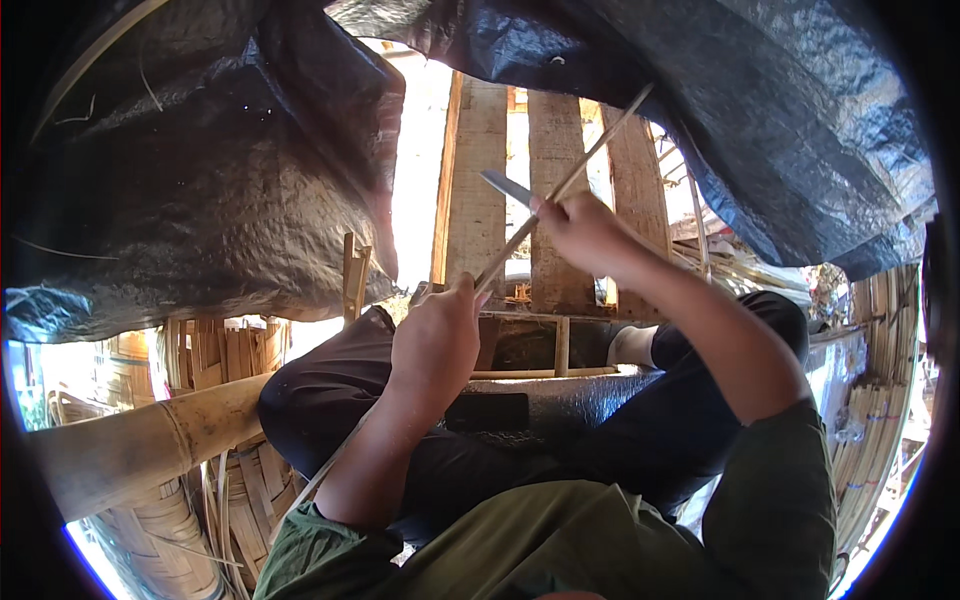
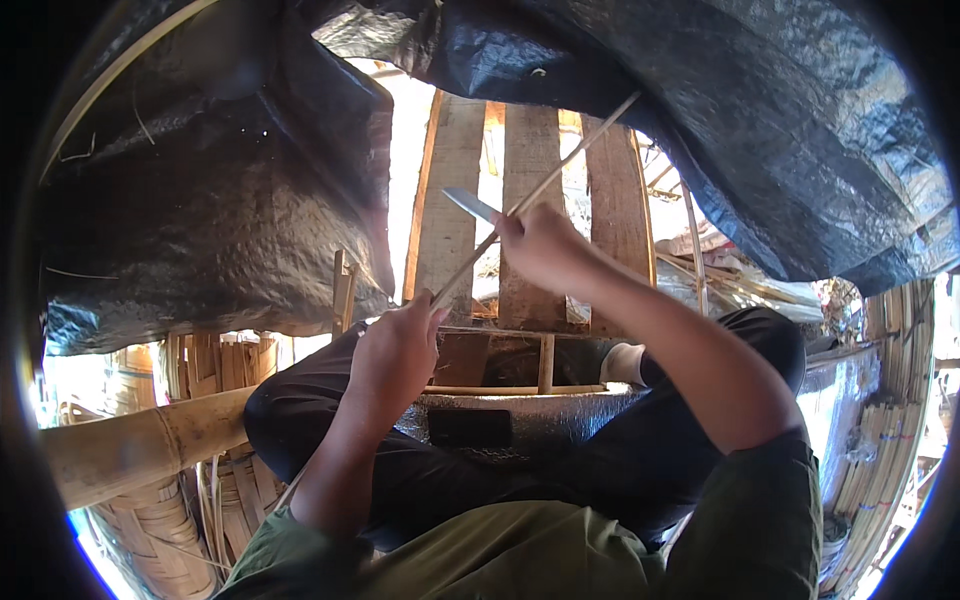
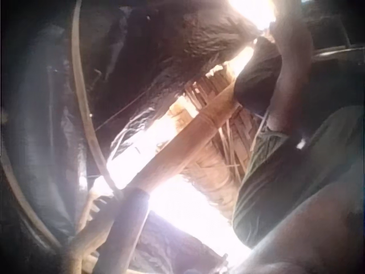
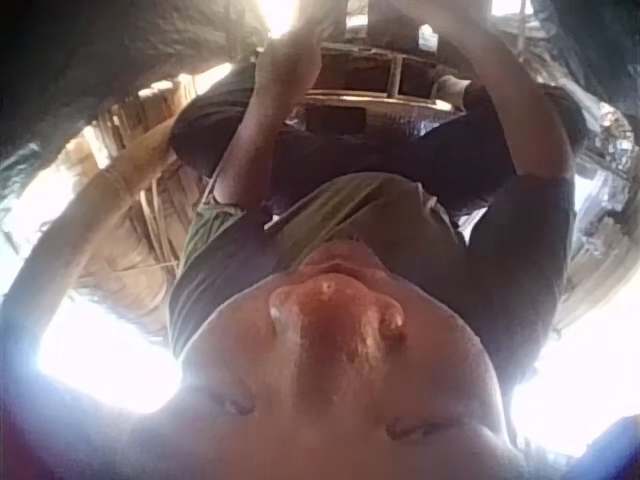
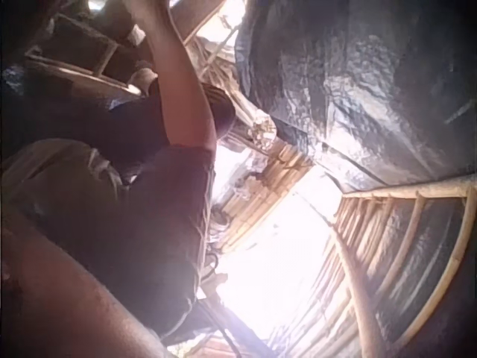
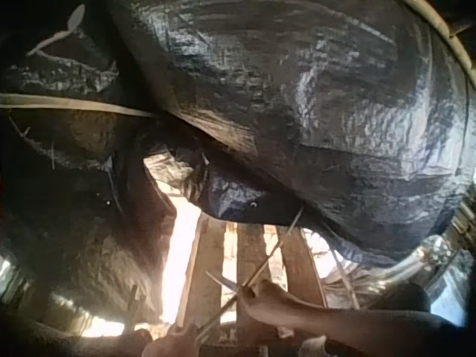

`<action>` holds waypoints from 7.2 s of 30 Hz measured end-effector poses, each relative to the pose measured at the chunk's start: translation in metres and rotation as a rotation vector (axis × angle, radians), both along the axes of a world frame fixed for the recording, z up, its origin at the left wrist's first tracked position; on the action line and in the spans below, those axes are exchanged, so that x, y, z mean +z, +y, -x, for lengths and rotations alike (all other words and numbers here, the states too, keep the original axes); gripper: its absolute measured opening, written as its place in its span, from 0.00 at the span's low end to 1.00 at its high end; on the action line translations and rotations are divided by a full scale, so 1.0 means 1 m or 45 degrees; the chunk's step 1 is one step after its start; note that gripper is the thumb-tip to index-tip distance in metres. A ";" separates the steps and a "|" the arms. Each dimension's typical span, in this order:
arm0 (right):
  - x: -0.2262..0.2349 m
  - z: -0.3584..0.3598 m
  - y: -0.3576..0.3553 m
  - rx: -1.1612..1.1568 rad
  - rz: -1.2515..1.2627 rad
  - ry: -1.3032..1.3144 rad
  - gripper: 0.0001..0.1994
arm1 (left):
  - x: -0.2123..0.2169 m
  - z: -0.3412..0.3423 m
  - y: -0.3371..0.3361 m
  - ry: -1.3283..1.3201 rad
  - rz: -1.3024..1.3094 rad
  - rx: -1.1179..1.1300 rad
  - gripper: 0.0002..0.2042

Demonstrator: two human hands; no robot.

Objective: The person shaves a long bamboo strip using a small knife while holding it with their hands.

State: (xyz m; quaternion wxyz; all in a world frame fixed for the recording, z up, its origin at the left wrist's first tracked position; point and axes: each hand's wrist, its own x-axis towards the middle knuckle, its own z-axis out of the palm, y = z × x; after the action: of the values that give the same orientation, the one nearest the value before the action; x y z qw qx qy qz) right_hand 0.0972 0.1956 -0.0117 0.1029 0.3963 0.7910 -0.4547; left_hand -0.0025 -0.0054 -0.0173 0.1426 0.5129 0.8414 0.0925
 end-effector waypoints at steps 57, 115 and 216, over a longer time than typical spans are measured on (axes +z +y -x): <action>-0.011 0.008 -0.016 -0.189 -0.078 0.191 0.23 | 0.001 0.011 0.012 -0.226 -0.029 0.055 0.13; -0.032 0.004 0.034 -0.181 -0.228 0.183 0.29 | -0.005 0.011 0.014 -0.275 -0.091 0.100 0.14; -0.025 0.013 0.031 -0.194 -0.293 0.216 0.31 | -0.007 0.015 0.019 -0.423 -0.013 0.188 0.14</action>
State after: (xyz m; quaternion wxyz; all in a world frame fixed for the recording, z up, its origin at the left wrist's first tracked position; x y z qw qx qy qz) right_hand 0.0838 0.2268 -0.0366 -0.0452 0.4245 0.8112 -0.3996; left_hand -0.0175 0.0139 -0.0248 0.2700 0.4281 0.8412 0.1905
